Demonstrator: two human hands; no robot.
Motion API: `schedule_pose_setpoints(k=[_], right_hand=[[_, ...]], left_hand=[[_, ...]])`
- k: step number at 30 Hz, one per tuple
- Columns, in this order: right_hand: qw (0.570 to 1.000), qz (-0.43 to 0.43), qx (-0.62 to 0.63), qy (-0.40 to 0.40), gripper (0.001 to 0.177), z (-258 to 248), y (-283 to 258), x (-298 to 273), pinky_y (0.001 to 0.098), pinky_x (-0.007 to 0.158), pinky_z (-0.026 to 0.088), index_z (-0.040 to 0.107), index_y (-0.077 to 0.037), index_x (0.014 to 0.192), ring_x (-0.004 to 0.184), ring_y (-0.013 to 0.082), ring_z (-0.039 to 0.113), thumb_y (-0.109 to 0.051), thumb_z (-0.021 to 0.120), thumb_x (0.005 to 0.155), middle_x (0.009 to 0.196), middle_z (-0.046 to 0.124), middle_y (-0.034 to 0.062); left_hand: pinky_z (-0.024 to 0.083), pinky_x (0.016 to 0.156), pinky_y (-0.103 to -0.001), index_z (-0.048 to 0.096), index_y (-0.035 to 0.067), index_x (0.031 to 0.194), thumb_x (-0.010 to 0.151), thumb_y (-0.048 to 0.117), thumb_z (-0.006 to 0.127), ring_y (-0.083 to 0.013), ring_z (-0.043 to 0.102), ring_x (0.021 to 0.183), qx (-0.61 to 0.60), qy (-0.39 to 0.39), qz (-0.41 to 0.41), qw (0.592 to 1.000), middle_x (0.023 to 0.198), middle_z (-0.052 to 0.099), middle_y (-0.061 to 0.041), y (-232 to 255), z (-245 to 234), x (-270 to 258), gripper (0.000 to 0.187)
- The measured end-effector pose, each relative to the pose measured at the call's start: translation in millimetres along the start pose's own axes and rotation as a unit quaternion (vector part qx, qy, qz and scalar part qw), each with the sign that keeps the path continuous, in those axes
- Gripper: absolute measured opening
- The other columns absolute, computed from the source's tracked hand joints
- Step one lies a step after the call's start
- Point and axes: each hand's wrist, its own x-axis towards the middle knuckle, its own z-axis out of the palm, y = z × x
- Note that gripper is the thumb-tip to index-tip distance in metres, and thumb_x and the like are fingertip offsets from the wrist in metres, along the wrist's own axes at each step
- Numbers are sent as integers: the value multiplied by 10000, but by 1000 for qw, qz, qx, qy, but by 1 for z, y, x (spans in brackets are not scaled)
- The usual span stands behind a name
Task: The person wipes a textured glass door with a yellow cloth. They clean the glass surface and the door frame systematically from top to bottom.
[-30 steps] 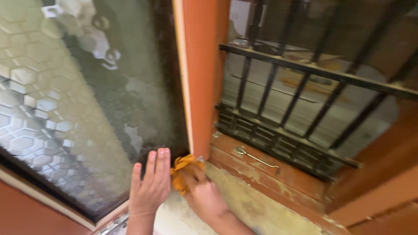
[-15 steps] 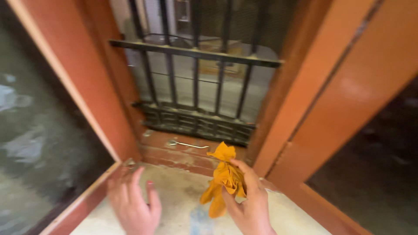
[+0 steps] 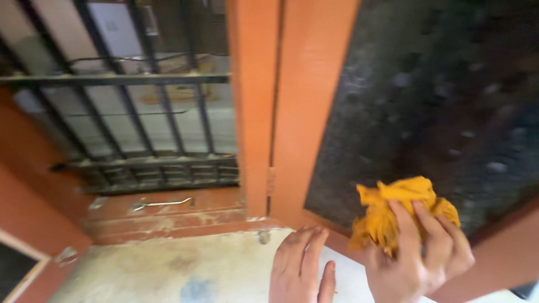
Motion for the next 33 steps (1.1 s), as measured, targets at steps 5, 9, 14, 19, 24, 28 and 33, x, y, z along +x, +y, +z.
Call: schedule_pose_setpoints(k=[5, 9, 14, 19, 24, 28, 33], right_hand=[[997, -68, 24, -27, 375, 25, 47, -13, 524, 1051, 449, 775, -100, 1115, 1241, 383, 574, -201, 688, 765, 1251, 670, 133], [987, -129, 69, -60, 316, 23, 69, -26, 474, 991, 487, 764, -81, 1120, 1221, 349, 598, -181, 652, 842, 1263, 680, 103], [988, -137, 66, -36, 315, 5, 95, 1, 461, 1008, 474, 746, -72, 1164, 1204, 351, 592, -177, 635, 889, 1279, 674, 104], [988, -74, 132, -9, 335, -13, 102, 37, 467, 1108, 520, 671, 39, 1244, 1246, 371, 636, -59, 587, 935, 1322, 647, 203], [987, -105, 110, -41, 364, -23, 112, 37, 417, 993, 566, 700, 45, 1190, 1124, 325, 707, 15, 609, 839, 1219, 705, 190], [979, -110, 118, -121, 411, -32, 127, 15, 382, 919, 578, 719, 23, 1152, 1069, 272, 734, -23, 643, 750, 1167, 743, 163], [980, -96, 169, -30, 375, -54, 148, 13, 376, 916, 585, 717, -95, 1098, 975, 290, 732, -157, 703, 728, 1090, 713, 78]], left_hand=[[450, 1106, -510, 577, -2, 1377, 949, 176, 646, -400, 604, 1266, -73, -22, -1, 997, 1357, 614, -209, 35, 40, 39, 468], [451, 1083, -490, 579, -19, 1379, 927, 137, 609, -421, 592, 1263, -104, -38, -39, 993, 1393, 587, -235, 53, 64, 51, 479], [453, 1112, -489, 529, -68, 1423, 950, 158, 621, -442, 555, 1322, -147, -54, -13, 988, 1457, 527, -278, 75, 80, 64, 532], [442, 1137, -508, 520, -56, 1435, 927, 173, 650, -468, 534, 1351, -93, -21, 45, 994, 1488, 482, -300, 97, 100, 78, 572], [461, 1093, -500, 552, -9, 1408, 871, 247, 718, -430, 579, 1273, -51, 3, 63, 997, 1408, 562, -242, 85, 123, 66, 618], [497, 1011, -470, 624, 54, 1353, 813, 327, 761, -371, 629, 1171, -58, -50, 11, 997, 1308, 628, -197, 74, 137, 35, 620], [490, 1029, -477, 602, 35, 1357, 846, 444, 717, -384, 623, 1190, -108, -32, 12, 994, 1303, 609, -215, 81, 141, 26, 665]])
